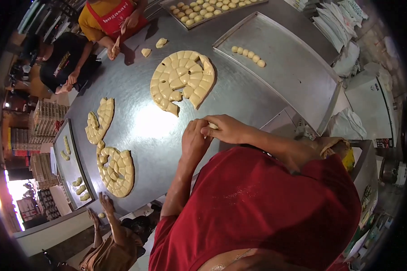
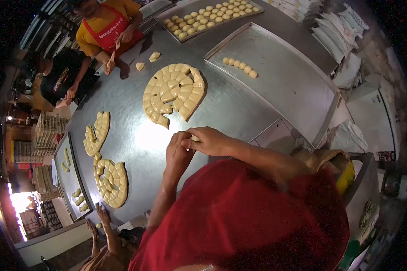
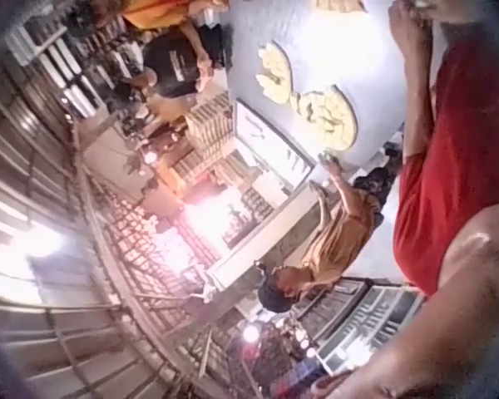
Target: Shaping pieces of dough into balls and placing them onto metal baking trays.
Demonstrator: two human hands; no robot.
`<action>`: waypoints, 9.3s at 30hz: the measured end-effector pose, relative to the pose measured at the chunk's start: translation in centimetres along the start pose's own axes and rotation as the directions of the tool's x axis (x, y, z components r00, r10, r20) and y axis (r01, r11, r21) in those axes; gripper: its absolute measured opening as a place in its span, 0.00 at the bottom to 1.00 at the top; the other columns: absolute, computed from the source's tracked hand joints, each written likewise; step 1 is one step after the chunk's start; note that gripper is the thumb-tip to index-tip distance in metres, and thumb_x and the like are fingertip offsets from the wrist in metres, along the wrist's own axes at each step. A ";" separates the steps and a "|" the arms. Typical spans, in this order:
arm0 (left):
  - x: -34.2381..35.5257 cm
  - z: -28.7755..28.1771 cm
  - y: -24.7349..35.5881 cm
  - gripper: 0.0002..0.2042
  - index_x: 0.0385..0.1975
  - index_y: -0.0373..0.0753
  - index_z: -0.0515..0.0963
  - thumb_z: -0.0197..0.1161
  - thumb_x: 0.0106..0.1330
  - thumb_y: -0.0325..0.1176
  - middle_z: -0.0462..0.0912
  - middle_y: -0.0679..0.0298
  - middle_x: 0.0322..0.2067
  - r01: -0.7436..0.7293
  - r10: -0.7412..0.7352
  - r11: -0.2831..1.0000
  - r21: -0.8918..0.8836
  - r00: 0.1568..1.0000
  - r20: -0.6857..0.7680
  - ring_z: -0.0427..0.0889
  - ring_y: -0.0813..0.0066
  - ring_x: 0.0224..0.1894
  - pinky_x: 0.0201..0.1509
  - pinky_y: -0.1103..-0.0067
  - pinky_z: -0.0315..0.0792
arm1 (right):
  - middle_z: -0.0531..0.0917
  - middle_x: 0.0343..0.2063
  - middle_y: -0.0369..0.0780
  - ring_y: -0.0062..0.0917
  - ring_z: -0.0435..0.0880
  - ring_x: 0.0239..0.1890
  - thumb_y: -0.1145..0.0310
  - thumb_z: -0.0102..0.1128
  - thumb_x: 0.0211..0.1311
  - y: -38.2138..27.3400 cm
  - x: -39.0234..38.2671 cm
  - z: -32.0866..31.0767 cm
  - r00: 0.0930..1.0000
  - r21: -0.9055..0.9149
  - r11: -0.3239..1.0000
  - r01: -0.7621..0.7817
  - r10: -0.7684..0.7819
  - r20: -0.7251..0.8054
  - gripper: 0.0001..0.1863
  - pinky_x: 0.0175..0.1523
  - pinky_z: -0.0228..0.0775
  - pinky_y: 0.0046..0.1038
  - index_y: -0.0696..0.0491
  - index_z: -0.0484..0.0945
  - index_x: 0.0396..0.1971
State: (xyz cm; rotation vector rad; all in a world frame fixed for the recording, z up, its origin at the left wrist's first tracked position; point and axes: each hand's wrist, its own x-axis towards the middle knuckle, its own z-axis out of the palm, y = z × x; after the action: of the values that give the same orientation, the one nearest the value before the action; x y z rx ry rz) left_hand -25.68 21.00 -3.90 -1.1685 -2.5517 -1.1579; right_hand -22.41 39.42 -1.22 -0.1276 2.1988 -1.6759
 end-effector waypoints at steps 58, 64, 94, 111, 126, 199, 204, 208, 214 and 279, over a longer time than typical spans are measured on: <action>-12.7 -0.8 -12.2 0.35 0.69 0.35 0.63 0.72 0.62 0.28 0.81 0.58 0.46 0.482 -0.474 0.872 -0.090 0.875 0.099 0.78 0.65 0.50 0.59 0.66 0.71 | 0.79 0.48 0.43 0.38 0.77 0.53 0.73 0.65 0.55 15.3 -4.8 -3.4 0.917 -0.350 0.923 -0.160 0.008 -0.399 0.37 0.62 0.65 0.43 0.45 0.68 0.68; -9.4 7.1 -9.5 0.33 0.70 0.36 0.64 0.69 0.65 0.28 0.76 0.53 0.55 0.226 -0.231 0.973 0.049 0.965 0.127 0.74 0.52 0.58 0.62 0.63 0.68 | 0.80 0.50 0.46 0.39 0.78 0.55 0.72 0.64 0.57 13.6 -2.9 -2.6 0.962 -0.565 0.823 -0.057 -0.106 -0.252 0.34 0.58 0.73 0.40 0.46 0.70 0.67; 9.6 13.2 -10.6 0.26 0.66 0.32 0.68 0.65 0.68 0.24 0.74 0.51 0.59 0.068 -0.018 0.983 -0.170 0.960 0.281 0.73 0.58 0.63 0.66 0.68 0.71 | 0.84 0.48 0.35 0.21 0.81 0.51 0.59 0.64 0.72 17.6 -11.5 -18.7 0.888 0.157 0.987 0.036 0.040 -0.458 0.20 0.60 0.74 0.28 0.53 0.80 0.58; 5.0 6.5 -15.6 0.24 0.63 0.32 0.67 0.56 0.66 0.25 0.81 0.50 0.40 0.199 -0.238 0.966 0.164 0.935 0.262 0.83 0.53 0.44 0.50 0.63 0.76 | 0.86 0.46 0.49 0.43 0.85 0.48 0.55 0.58 0.72 12.7 -10.9 -7.0 0.936 -0.124 0.977 -0.176 0.126 -0.329 0.22 0.53 0.74 0.42 0.54 0.78 0.57; -10.2 -2.9 -4.7 0.30 0.75 0.36 0.57 0.54 0.73 0.22 0.73 0.54 0.64 0.559 -0.554 0.428 -0.710 0.783 0.283 0.76 0.64 0.60 0.57 0.70 0.73 | 0.86 0.43 0.47 0.37 0.87 0.39 0.64 0.64 0.68 9.5 6.0 8.4 0.982 -0.018 0.983 0.184 -0.183 0.050 0.30 0.47 0.78 0.35 0.57 0.67 0.67; -14.7 -1.9 -13.3 0.27 0.65 0.39 0.71 0.69 0.64 0.28 0.81 0.56 0.49 0.322 -0.322 0.947 -0.007 0.946 -0.043 0.79 0.65 0.52 0.56 0.69 0.74 | 0.83 0.47 0.42 0.46 0.77 0.56 0.66 0.72 0.57 11.4 10.2 11.1 0.950 -0.486 0.863 0.137 -0.254 -0.182 0.40 0.60 0.70 0.46 0.48 0.65 0.70; -20.4 -5.2 -12.8 0.24 0.63 0.39 0.73 0.65 0.66 0.27 0.82 0.57 0.49 0.656 -0.685 0.726 -0.204 0.717 -0.131 0.80 0.65 0.51 0.55 0.69 0.74 | 0.82 0.52 0.46 0.45 0.79 0.55 0.63 0.71 0.58 11.3 18.1 8.3 0.863 -0.687 0.708 0.164 -0.440 -0.247 0.29 0.57 0.71 0.42 0.53 0.75 0.59; -18.8 -7.8 -12.8 0.19 0.61 0.37 0.75 0.62 0.69 0.27 0.83 0.57 0.50 0.626 -0.663 0.748 -0.221 0.725 -0.187 0.81 0.67 0.50 0.54 0.70 0.74 | 0.84 0.47 0.49 0.46 0.81 0.52 0.65 0.68 0.62 11.9 22.8 8.4 0.829 -0.679 0.715 0.167 -0.474 -0.295 0.21 0.53 0.73 0.40 0.56 0.78 0.54; -19.7 -7.4 -10.6 0.16 0.58 0.35 0.76 0.58 0.71 0.24 0.83 0.53 0.53 0.575 -0.628 0.764 -0.294 0.767 -0.131 0.82 0.62 0.50 0.54 0.70 0.75 | 0.83 0.32 0.51 0.46 0.82 0.34 0.67 0.61 0.67 9.8 9.8 6.2 0.962 -0.400 0.906 0.139 -0.219 -0.162 0.12 0.41 0.73 0.39 0.60 0.80 0.41; -18.0 -3.6 -21.0 0.11 0.49 0.37 0.74 0.57 0.69 0.31 0.76 0.50 0.45 0.571 -0.538 0.709 0.413 0.817 -0.206 0.72 0.45 0.50 0.56 0.55 0.64 | 0.79 0.46 0.45 0.42 0.76 0.52 0.75 0.52 0.66 18.7 7.5 2.5 0.851 -0.731 0.677 -0.088 -0.331 -0.408 0.28 0.58 0.64 0.45 0.49 0.70 0.67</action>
State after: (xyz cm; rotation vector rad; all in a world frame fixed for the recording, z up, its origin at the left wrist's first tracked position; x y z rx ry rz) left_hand -28.24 -1.00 -20.83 -0.2348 -2.9717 -0.5593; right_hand -25.70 40.34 -21.22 -0.0340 3.2500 -0.7978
